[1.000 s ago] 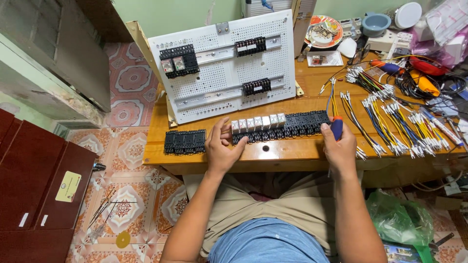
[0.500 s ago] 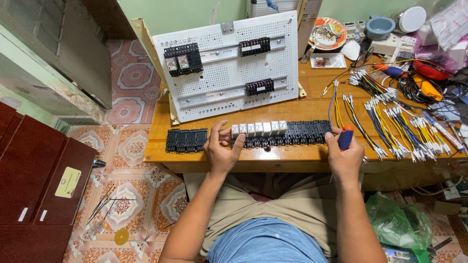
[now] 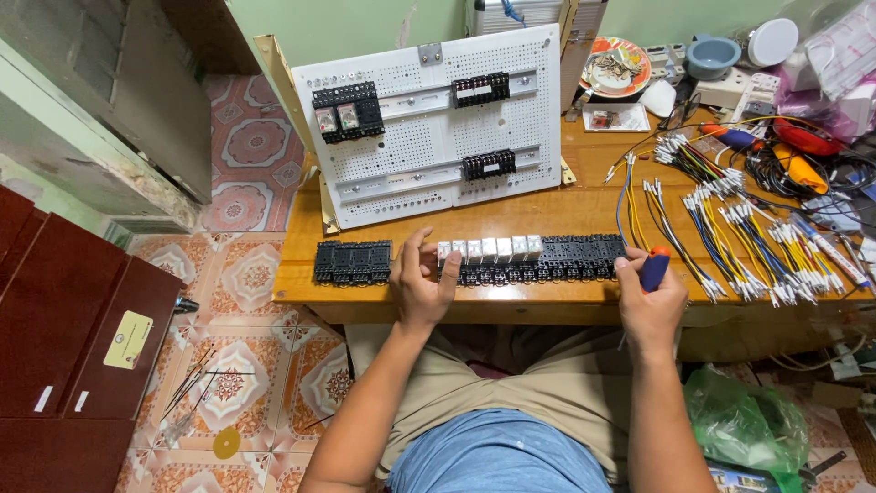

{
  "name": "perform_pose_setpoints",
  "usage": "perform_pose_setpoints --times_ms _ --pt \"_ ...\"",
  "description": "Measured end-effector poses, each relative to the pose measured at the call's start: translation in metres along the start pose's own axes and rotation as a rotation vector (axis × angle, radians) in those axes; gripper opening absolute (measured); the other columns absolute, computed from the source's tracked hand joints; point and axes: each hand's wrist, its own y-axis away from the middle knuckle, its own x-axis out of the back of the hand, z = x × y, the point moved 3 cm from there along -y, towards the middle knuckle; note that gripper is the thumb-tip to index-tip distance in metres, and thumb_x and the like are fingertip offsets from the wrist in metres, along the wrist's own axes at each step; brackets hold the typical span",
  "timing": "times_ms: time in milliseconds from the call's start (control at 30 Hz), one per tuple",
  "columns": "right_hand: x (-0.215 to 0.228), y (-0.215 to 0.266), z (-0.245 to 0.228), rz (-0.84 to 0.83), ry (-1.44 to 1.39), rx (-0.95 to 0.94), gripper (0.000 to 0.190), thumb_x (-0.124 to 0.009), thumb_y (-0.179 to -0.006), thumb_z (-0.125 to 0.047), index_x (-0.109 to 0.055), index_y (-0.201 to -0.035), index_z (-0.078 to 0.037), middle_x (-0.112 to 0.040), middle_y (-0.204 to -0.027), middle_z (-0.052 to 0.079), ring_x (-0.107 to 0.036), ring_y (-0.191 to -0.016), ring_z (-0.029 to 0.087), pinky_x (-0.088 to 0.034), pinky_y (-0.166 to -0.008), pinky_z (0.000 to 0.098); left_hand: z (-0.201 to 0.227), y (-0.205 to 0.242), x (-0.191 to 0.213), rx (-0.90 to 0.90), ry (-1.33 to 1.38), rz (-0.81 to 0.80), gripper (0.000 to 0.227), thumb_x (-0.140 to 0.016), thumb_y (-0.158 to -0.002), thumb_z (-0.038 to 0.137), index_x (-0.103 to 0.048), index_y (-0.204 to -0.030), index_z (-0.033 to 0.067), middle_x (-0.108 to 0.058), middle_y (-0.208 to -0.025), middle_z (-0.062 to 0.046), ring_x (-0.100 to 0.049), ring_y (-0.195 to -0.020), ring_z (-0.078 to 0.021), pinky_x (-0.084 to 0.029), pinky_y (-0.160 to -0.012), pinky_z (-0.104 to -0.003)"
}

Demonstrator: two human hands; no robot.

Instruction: Assembling an electrical control panel by mounting relay bases onto a DIN rail and using a screwdriver.

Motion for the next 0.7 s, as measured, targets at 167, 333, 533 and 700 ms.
perform_pose_setpoints --times_ms 167,333,533,700 --pt "0.001 0.002 0.006 0.005 -0.003 0.088 0.015 -0.081 -0.095 -0.007 -0.068 -0.089 -0.002 -0.073 -0.115 0.022 -0.066 -0.092 0.025 -0.049 -0.076 0.0329 0.016 -0.001 0.014 -0.252 -0.113 0.081 0.049 -0.081 -0.084 0.043 -0.071 -0.118 0.0092 -0.065 -0.099 -0.009 -0.064 -0.08 -0.0238 -0.055 -0.072 -0.034" --pt "0.001 0.002 0.012 -0.01 0.018 0.127 0.015 -0.08 -0.098 -0.008 -0.068 -0.091 -0.003 -0.073 -0.117 0.022 -0.066 -0.095 0.026 -0.049 -0.08 0.0335 0.017 -0.042 0.059 -0.429 -0.118 0.091 0.045 -0.083 -0.085 0.041 -0.072 -0.118 0.011 -0.06 -0.099 -0.006 -0.062 -0.088 -0.0233 -0.051 -0.085 -0.037" --pt "0.001 0.002 0.014 0.003 0.013 0.113 0.013 -0.08 -0.097 -0.006 -0.069 -0.091 -0.003 -0.073 -0.115 0.02 -0.068 -0.099 0.026 -0.052 -0.085 0.0337 0.012 -0.09 0.134 -0.135 -0.403 -0.208 0.053 -0.081 -0.087 0.053 -0.07 -0.113 0.0077 -0.062 -0.094 -0.012 -0.066 -0.094 -0.0336 -0.048 -0.093 -0.049" --pt "0.0 0.0 0.033 0.0 -0.092 0.105 0.012 -0.077 -0.098 -0.002 -0.067 -0.092 0.0 -0.071 -0.113 0.023 -0.067 -0.103 0.027 -0.052 -0.091 0.0355 -0.006 -0.078 0.154 0.09 -0.458 -0.415 0.074 -0.085 -0.076 0.055 -0.066 -0.128 0.0061 -0.065 -0.11 -0.025 -0.064 -0.111 -0.0502 -0.046 -0.099 -0.064"
